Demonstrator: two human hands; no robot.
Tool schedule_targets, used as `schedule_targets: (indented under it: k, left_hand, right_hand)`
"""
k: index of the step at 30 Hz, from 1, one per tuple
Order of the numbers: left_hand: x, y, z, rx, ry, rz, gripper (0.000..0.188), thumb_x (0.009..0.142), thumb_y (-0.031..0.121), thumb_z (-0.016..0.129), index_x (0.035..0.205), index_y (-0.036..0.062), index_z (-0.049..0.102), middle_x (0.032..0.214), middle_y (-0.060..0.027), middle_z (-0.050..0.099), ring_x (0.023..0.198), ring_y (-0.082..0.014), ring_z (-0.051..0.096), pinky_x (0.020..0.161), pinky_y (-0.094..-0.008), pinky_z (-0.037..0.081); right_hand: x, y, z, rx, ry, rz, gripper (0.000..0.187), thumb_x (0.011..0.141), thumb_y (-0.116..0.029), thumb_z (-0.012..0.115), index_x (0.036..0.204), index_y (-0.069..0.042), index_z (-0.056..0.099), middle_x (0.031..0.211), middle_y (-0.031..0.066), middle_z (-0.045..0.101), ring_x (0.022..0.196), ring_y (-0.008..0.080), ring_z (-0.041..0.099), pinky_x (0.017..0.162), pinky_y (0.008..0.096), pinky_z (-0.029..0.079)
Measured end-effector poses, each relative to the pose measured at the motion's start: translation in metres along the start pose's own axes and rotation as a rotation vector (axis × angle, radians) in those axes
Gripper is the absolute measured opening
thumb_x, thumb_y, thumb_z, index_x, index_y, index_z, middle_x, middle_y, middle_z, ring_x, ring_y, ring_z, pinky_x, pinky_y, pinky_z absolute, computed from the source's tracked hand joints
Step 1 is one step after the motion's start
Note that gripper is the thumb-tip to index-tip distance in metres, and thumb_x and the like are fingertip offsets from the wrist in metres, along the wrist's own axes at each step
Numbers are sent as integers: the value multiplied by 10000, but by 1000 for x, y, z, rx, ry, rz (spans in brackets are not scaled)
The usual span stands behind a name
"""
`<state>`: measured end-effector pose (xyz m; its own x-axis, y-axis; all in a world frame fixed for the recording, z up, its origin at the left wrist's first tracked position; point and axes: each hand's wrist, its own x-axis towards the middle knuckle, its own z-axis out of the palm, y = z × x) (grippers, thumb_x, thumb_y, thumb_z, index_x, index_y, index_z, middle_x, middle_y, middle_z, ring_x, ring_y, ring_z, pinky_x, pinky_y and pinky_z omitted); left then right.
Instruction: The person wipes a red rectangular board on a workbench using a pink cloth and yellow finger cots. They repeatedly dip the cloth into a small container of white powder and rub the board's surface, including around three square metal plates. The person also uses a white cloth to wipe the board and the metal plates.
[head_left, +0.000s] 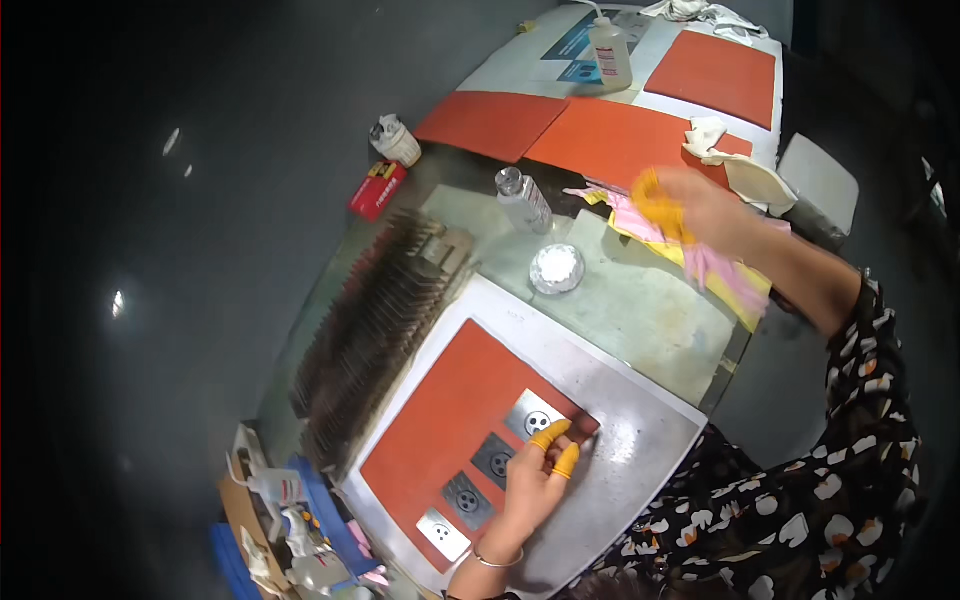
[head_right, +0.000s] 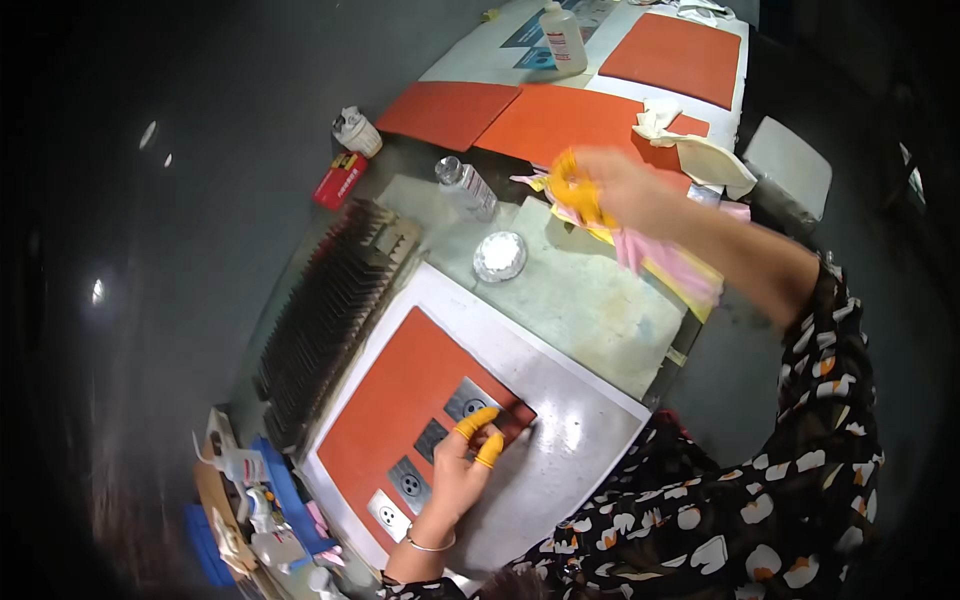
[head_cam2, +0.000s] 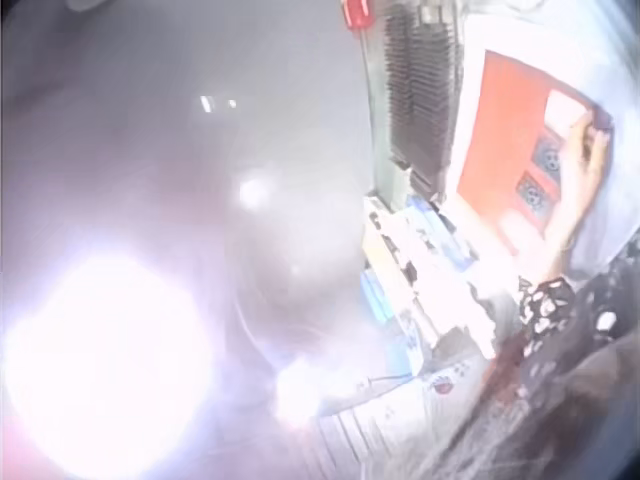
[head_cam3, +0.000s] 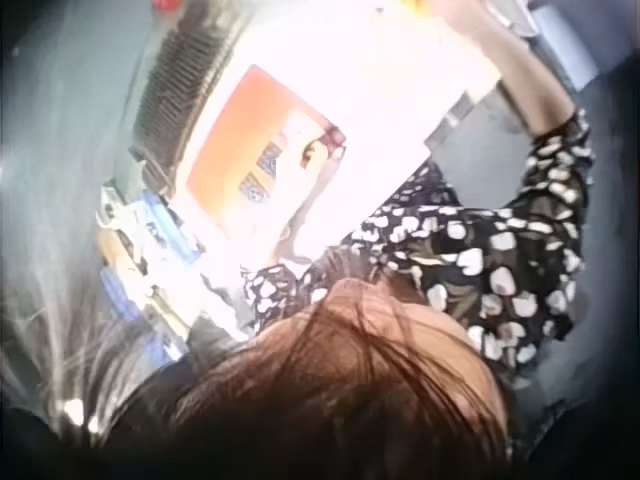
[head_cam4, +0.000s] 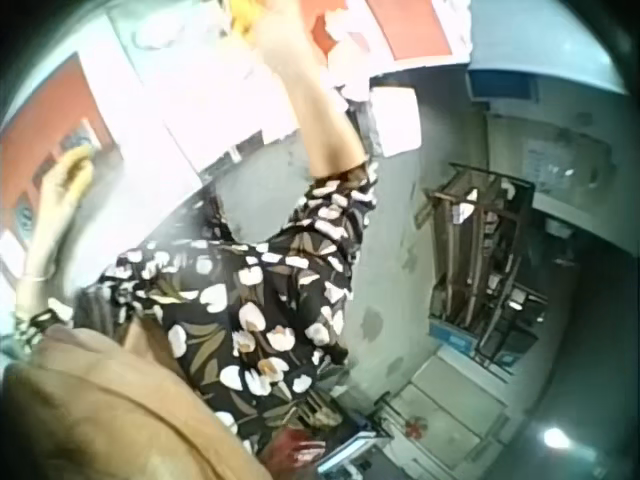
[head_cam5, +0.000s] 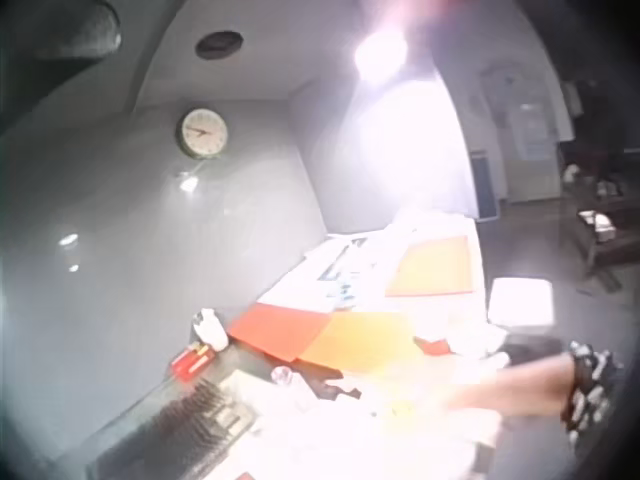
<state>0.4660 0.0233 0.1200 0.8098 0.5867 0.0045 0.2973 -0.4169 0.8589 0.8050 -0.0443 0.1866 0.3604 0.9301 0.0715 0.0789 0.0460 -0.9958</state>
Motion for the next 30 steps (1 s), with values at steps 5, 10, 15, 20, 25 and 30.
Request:
schedule_targets:
  k: [5, 10, 15, 20, 25, 30]
  left_hand:
    - [-29, -26, -24, 127, 212, -16, 268, 790, 26, 601, 1055, -11, 570, 811, -89, 603, 698, -142, 596, 644, -251, 484]
    - [-61, -58, -27, 29, 382, -287, 288, 790, 114, 639, 1034, -19, 561, 914, -92, 583, 764, -128, 547, 707, -228, 439]
    - [-89, -40, -47, 21, 472, -387, 307, 801, 82, 613, 1081, -16, 534, 922, -92, 578, 780, -147, 544, 703, -239, 448]
    - [-86, 18, -81, -76, 535, -385, 332, 812, 51, 587, 1128, -14, 507, 930, -91, 572, 797, -166, 542, 700, -250, 458]
    - [-65, 67, -106, -642, 765, 150, 313, 777, 98, 628, 1059, -11, 552, 898, -100, 578, 781, -158, 553, 733, -262, 447]
    - [3, 159, -98, -1093, 67, 762, 316, 787, 99, 624, 1100, 123, 589, 915, -38, 620, 878, -71, 539, 893, -335, 393]
  right_hand:
    - [124, -19, 16, -323, 51, -77, 193, 793, -179, 587, 877, -5, 597, 766, 49, 578, 682, 137, 543, 585, 281, 430]
    - [174, -6, 26, -1258, 103, -428, 207, 656, -154, 633, 849, -88, 598, 728, 139, 614, 732, 337, 609, 620, 451, 462]
    - [195, 4, 61, -1420, -152, -675, 183, 661, -104, 603, 839, -62, 590, 681, 133, 614, 647, 307, 623, 541, 411, 471]
    - [205, 12, 54, -1503, -120, -717, 136, 655, -144, 610, 770, -71, 606, 638, 124, 616, 632, 293, 634, 537, 403, 482]
    - [211, 9, 65, -1508, -120, -693, 165, 658, -129, 607, 812, -74, 590, 686, 132, 618, 641, 301, 627, 553, 404, 484]
    - [193, -1, 66, -1583, -23, -650, 161, 686, -118, 572, 844, -98, 585, 712, 123, 613, 668, 287, 623, 558, 414, 484]
